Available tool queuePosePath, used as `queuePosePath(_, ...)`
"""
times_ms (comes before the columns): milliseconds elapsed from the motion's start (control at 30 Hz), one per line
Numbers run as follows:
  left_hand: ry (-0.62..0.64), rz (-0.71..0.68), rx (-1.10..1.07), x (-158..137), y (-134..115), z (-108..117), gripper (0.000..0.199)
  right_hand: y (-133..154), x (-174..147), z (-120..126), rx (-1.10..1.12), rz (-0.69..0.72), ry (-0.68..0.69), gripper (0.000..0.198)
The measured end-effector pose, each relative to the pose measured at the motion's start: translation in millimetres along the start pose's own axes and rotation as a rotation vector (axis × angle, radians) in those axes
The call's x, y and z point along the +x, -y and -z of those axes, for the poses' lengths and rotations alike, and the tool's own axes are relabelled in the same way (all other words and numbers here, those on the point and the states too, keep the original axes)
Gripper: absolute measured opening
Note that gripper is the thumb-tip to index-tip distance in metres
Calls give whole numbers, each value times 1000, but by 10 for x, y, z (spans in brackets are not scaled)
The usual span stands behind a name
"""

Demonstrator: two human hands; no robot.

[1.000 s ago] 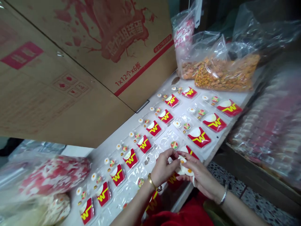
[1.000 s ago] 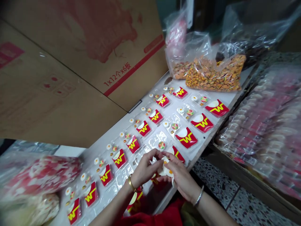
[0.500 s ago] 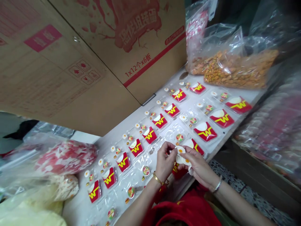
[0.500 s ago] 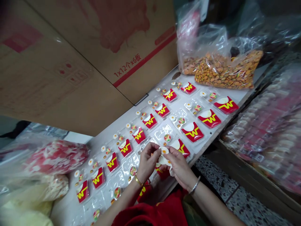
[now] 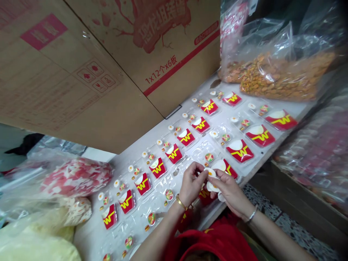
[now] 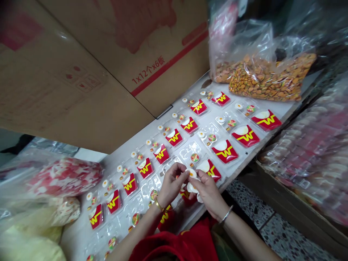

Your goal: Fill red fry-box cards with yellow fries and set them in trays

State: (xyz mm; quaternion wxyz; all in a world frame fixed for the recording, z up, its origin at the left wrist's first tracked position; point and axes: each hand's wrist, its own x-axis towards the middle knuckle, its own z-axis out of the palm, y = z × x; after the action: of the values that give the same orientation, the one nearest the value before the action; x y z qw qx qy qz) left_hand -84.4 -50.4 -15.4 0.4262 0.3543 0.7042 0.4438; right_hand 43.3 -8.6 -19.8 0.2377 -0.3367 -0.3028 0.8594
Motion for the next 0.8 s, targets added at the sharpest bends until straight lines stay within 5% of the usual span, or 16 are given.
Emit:
queuePosePath(200, -110, -62, -120, 371, -39, 192, 26, 99, 34, 70, 1, -35, -59, 35)
queuePosePath(367, -18, -120, 239, 801, 13, 428, 15, 110, 22, 154, 48, -48, -115, 36)
queuePosePath(500, 39, -119, 477, 1010, 54, 409, 10, 84, 29, 195, 46, -87, -125, 38)
queuePosePath(800, -88, -331, 876, 899, 123, 256, 17, 104, 30, 157, 84, -148, -73, 39)
